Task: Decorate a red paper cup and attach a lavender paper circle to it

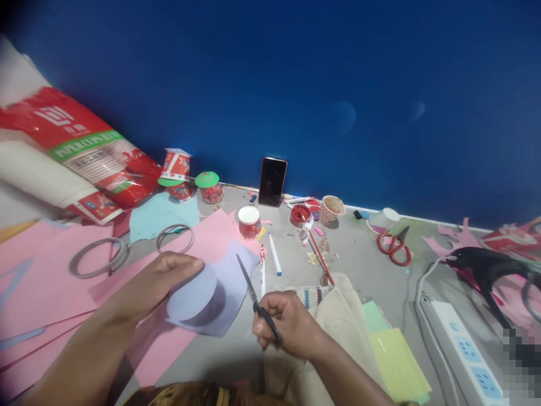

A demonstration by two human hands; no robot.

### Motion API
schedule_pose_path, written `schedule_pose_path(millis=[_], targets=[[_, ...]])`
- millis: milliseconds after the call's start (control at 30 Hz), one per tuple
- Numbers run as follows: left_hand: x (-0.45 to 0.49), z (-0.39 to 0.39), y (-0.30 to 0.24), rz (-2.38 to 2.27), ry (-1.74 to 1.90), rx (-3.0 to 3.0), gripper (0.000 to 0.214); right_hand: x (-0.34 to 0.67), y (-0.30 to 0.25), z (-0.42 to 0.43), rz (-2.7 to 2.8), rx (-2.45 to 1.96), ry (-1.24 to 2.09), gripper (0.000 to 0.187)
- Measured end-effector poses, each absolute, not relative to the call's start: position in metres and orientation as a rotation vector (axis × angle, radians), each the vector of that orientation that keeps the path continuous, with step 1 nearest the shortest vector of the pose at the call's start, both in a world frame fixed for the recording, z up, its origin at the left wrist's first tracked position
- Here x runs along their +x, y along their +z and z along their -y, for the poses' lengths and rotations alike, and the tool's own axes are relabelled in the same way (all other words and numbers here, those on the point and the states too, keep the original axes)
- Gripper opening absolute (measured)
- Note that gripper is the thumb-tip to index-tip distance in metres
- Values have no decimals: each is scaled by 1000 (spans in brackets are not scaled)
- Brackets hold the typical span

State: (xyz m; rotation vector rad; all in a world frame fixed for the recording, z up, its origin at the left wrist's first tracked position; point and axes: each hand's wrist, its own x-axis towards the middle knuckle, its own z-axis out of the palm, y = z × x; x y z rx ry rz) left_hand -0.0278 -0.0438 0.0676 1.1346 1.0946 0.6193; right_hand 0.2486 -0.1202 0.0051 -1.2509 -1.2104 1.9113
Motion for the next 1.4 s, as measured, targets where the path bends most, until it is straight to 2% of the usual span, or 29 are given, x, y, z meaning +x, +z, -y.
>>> schedule_pose_path(millis=[133, 267, 400, 467, 567, 700, 833, 1000, 1300, 1400], targets=[[-37, 50, 77, -1067, 759, 1147, 65, 244, 2, 119, 1263, -1384, 1798, 58], [-33, 61, 71, -1093, 791, 1050, 69, 242, 1, 118, 1216, -1311, 1755, 57], [-8, 73, 55, -1112, 801, 951, 66, 238, 8, 112, 1134, -1132, 1636, 72], [5, 79, 48, -1070, 804, 1007, 67, 232, 14, 109, 1109, -1110, 1608, 73], [18, 85, 40, -1021, 773, 1028, 67, 221, 20, 105, 1034, -1164, 1559, 58], [19, 88, 37, -970, 639, 971, 59, 212, 19, 103, 992, -1229, 1442, 47], [13, 87, 36, -1006, 615, 953, 52, 209, 12, 102, 977, -1262, 1402, 45], [11, 80, 35, -1023, 625, 924, 55, 213, 9, 99, 1049, -1364, 1311, 47], [8, 63, 38, -1029, 674, 916, 57, 265, 8, 99, 1402, -1716, 716, 24], [5, 59, 40, -1052, 715, 928, 56, 283, 4, 105, 1498, -1767, 523, 22]])
